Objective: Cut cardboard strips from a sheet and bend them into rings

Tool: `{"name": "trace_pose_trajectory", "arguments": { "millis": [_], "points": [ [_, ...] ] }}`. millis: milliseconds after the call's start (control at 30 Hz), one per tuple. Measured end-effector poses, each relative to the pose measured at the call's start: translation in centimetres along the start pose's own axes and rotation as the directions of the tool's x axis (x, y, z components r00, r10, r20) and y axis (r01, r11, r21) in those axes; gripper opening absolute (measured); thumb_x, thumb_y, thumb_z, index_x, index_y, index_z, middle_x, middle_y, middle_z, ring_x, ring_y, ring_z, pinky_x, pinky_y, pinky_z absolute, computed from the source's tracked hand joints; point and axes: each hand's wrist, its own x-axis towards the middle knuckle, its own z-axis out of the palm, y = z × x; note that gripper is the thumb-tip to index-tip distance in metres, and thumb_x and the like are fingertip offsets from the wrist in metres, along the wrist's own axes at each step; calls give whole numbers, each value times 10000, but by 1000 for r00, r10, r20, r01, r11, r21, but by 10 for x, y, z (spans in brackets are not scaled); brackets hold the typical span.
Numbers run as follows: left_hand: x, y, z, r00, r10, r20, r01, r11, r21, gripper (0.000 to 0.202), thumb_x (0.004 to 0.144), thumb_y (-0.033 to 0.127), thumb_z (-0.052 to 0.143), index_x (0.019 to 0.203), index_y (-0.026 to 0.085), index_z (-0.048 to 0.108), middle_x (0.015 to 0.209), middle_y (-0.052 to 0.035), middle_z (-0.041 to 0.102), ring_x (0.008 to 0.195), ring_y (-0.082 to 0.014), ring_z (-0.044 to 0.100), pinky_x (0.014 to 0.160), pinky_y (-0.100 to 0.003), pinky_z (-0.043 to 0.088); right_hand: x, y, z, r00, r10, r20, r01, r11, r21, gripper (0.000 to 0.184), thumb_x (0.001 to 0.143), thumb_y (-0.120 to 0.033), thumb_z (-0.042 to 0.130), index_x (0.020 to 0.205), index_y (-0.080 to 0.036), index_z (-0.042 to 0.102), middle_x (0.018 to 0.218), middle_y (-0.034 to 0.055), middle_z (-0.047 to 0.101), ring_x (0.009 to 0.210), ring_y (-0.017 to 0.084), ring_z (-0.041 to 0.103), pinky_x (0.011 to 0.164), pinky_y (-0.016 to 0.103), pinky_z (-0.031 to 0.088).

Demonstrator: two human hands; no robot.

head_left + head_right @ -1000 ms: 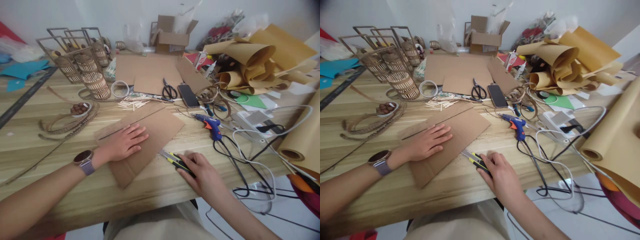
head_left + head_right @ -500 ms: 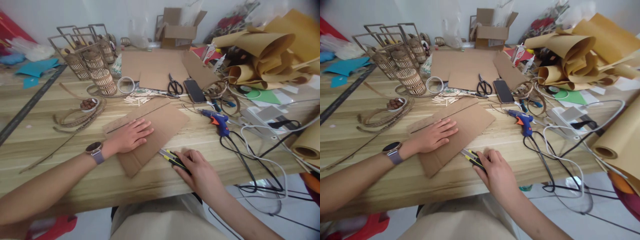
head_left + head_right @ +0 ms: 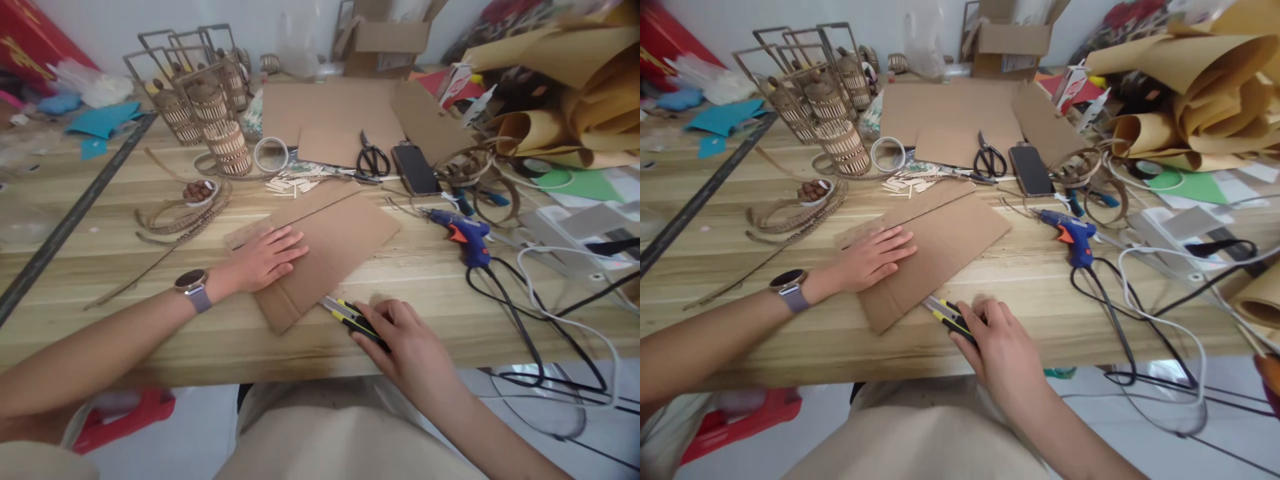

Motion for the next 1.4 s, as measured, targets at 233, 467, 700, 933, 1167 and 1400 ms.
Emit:
{"name": "trace_pose_trajectory", "arguments": {
  "millis": [233,467,700,933,1167,1400],
  "points": [
    [2,2,2,1000,-10,-13,10,1000,-25,502,1068,430,279,1486,236,478,1579,-84,419,1494,-301,297,1203,-541,273,-2,-17,-4,994,-104,33,102,993,57,356,969,-356,530,1267,-190,634,946,101,612,875,242,635,720,366,594],
    [2,3,0,1000,-20,14,20,1000,4,492,1072,408,283,1495,229,460,1593,-88,393,1506,-295,269,1210,-546,250,2,-23,-4,987,-150,57,147,988,52,353,949,-343,560,1259,-191,635,935,96,620,861,242,637,702,358,590],
    [3,4,-1,999,-37,21,37,999,22,473,1070,388,319,1496,235,457,1597,-84,387,1501,-287,284,1210,-530,255,4,-26,0,981,-174,80,169,984,63,343,956,-343,545,1262,-215,635,961,98,633,875,239,630,726,363,586],
    [3,4,-2,1000,-27,8,27,1000,10,479,1067,385,330,1494,213,461,1585,-97,405,1500,-294,285,1216,-521,251,6,-26,-1,969,-233,77,231,972,45,341,956,-319,544,1252,-171,628,949,98,632,841,228,629,696,346,581],
    [3,5,-1,999,-48,2,48,999,21,469,1068,382,329,1489,228,468,1581,-90,415,1491,-302,304,1202,-545,278,8,-29,1,965,-254,62,250,966,66,327,960,-322,535,1235,-170,623,933,93,624,845,226,625,701,338,576],
    [2,3,2,999,-37,-1,37,999,31,468,1067,386,332,1486,231,472,1581,-90,414,1491,-300,304,1205,-539,274,7,-29,2,961,-264,80,259,963,71,320,955,-318,542,1231,-182,629,931,91,634,834,223,633,699,347,581]
  ]
}}
